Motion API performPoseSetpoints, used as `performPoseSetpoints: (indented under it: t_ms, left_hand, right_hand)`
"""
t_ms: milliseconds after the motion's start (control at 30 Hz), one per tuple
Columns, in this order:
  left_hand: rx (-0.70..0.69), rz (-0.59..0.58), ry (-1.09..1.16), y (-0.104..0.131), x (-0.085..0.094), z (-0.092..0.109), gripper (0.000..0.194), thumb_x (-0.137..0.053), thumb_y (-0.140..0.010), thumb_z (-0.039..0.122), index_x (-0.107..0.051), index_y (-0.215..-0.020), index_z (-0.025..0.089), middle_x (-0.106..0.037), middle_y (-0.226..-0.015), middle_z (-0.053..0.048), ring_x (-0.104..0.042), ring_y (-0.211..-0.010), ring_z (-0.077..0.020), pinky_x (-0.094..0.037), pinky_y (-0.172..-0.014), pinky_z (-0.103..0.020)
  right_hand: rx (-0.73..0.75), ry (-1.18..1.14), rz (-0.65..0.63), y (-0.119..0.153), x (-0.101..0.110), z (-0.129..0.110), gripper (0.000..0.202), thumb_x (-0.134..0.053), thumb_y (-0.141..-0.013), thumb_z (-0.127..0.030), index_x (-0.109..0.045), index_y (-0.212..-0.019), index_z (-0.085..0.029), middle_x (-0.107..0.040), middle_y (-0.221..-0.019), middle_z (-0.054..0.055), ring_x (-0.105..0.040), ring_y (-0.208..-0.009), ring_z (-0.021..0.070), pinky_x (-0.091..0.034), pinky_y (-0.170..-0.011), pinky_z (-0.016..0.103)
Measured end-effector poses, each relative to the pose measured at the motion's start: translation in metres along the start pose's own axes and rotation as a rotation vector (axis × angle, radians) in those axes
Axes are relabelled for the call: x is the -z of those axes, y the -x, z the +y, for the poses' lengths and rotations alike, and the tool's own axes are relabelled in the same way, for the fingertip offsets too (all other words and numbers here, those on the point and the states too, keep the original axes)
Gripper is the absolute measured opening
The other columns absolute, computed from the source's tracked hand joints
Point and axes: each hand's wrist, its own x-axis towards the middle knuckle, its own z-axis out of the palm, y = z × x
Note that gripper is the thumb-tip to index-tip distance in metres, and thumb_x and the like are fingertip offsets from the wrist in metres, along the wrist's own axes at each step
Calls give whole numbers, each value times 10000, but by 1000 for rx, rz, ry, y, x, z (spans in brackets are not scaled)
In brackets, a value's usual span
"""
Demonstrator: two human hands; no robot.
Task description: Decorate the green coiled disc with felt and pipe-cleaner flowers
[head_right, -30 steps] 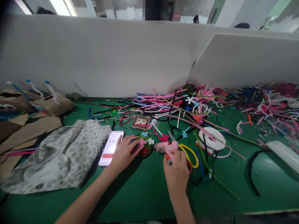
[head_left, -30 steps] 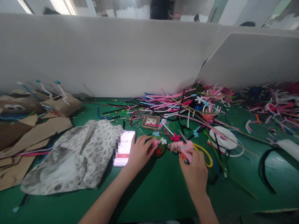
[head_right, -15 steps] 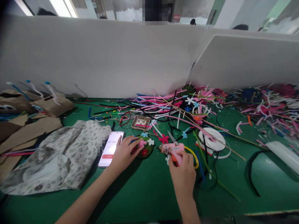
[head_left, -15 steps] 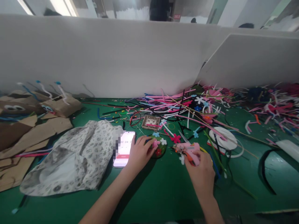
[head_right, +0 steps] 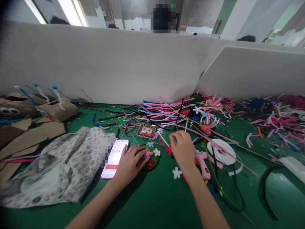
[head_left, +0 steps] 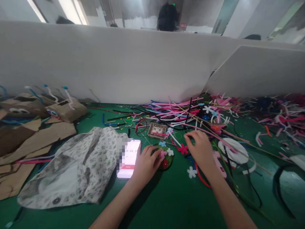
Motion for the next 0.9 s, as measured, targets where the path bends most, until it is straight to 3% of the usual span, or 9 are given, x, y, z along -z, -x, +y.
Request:
performPoseSetpoints:
  t_ms: [133,267,400,533,700,900]
  left_hand:
    - [4,7,3,0,-1,0,240,-580,-908,312,-655,-1129,258,-696,-1094,-63,-604,-1076,-276,-325,-1029,-561]
    - [2,10,3,-1,-1,0,243,-590,-901,300,-655,-1131,260,-697,-1086,-61,-606,-1073,-276,-327,-1027,-555]
    - [4,-2,14,-1,-1,0,242,-570,-914,315,-652,-1132,251,-698,-1085,-64,-604,-1072,-274,-333,-1022,-548]
    - [5,-11,10,0,-2,0,248,-557,-924,320,-642,-1145,248,-693,-1101,-61,-595,-1083,-273,-324,-1028,-546]
    - [6,-11,7,0,-3,0,245,-542,-934,317,-639,-1144,239,-692,-1100,-64,-588,-1091,-271,-319,-1036,-538]
    - [10,-34,16,1,-4,-1,259,-538,-937,322,-621,-1170,244,-683,-1124,-64,-577,-1108,-268,-323,-1033,-531]
  right_hand:
    - [188,-38,-297,-71,-51,-41,164,-535,-936,-308,-645,-926,-188,-642,-986,42,-595,-944,168,-485,-837,326]
    - [277,11,-500,-107,-87,-58,294,-574,-924,-361,-585,-1153,-176,-611,-1161,70,-621,-970,186,-534,-828,396]
    - [324,58,-543,-114,-95,-55,302,-570,-927,-350,-577,-1180,-185,-595,-1202,78,-612,-1008,197,-530,-852,406]
    - [351,49,-481,-113,-91,-48,292,-571,-926,-351,-585,-1162,-180,-602,-1188,76,-613,-1002,195,-526,-854,407]
    - [329,-44,-286,-87,-66,-43,146,-565,-924,-287,-642,-914,-163,-643,-982,47,-598,-951,179,-491,-850,350]
    - [185,-135,40,27,-31,-43,154,-504,-949,-242,-628,-894,-170,-623,-880,67,-558,-874,196,-448,-804,335]
